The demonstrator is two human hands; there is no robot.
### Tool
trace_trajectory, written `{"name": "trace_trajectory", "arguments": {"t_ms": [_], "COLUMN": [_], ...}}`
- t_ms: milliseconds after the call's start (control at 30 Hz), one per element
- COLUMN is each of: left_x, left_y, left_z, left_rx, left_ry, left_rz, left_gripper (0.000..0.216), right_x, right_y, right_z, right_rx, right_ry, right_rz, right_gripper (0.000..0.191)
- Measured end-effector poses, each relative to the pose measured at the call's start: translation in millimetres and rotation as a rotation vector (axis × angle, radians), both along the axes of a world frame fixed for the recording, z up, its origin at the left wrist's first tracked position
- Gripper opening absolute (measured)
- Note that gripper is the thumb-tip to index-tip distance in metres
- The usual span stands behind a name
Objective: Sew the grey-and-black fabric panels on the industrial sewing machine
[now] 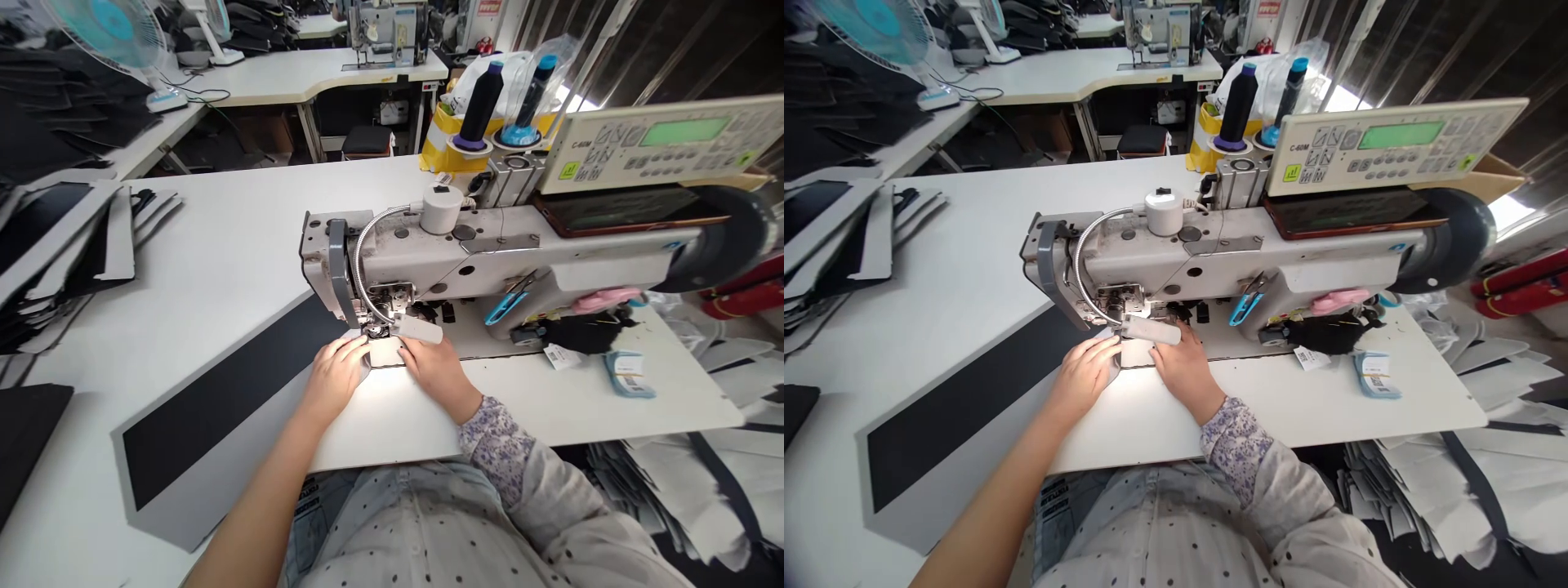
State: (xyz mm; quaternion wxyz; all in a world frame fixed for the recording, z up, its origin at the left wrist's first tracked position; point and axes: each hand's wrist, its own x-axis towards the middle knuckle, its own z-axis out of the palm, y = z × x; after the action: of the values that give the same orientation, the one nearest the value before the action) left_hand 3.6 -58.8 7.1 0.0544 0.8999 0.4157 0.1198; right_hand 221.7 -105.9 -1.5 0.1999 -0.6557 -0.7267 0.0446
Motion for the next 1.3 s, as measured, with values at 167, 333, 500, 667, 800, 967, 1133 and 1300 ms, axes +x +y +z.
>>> {"name": "trace_trajectory", "arguments": {"t_ms": [167,333,500,667,800,967,1133,1300], "left_x": [0,0,-1,0,1,1,1,1], "left_y": [1,1,1,1,2,3,6,8], "left_z": [-0.8,-0.8,-0.5,1.1,2.9,4.0,5.2,5.8], "left_rx": [0.012,0.012,0.009,0.009,0.021,0.049,0.046,0.009], "left_ry": [0.012,0.019,0.026,0.027,0.026,0.030,0.056,0.071], "left_rz": [-0.008,-0.010,-0.017,-0.012,-0.022,-0.045,-0.036,-0.023], "left_gripper": [0.040,0.041,0.040,0.041,0.039,0.039,0.038,0.034], "right_x": [1,2,1,-6,-10,-9,-3,1], "right_y": [-1,-2,-3,-3,-2,-1,0,-1], "right_z": [3.4,-0.1,0.3,1.5,4.5,9.8,4.0,-2.8], "right_rx": [0.005,-0.003,0.030,0.011,0.008,0.002,-0.010,-0.014], "right_ry": [0.062,0.088,0.029,0.001,0.013,0.029,0.053,0.086], "right_rz": [0.024,0.092,-0.026,-0.016,0.000,0.004,-0.030,-0.030], "right_gripper": [0.029,0.033,0.034,0.036,0.034,0.039,0.032,0.036]}}
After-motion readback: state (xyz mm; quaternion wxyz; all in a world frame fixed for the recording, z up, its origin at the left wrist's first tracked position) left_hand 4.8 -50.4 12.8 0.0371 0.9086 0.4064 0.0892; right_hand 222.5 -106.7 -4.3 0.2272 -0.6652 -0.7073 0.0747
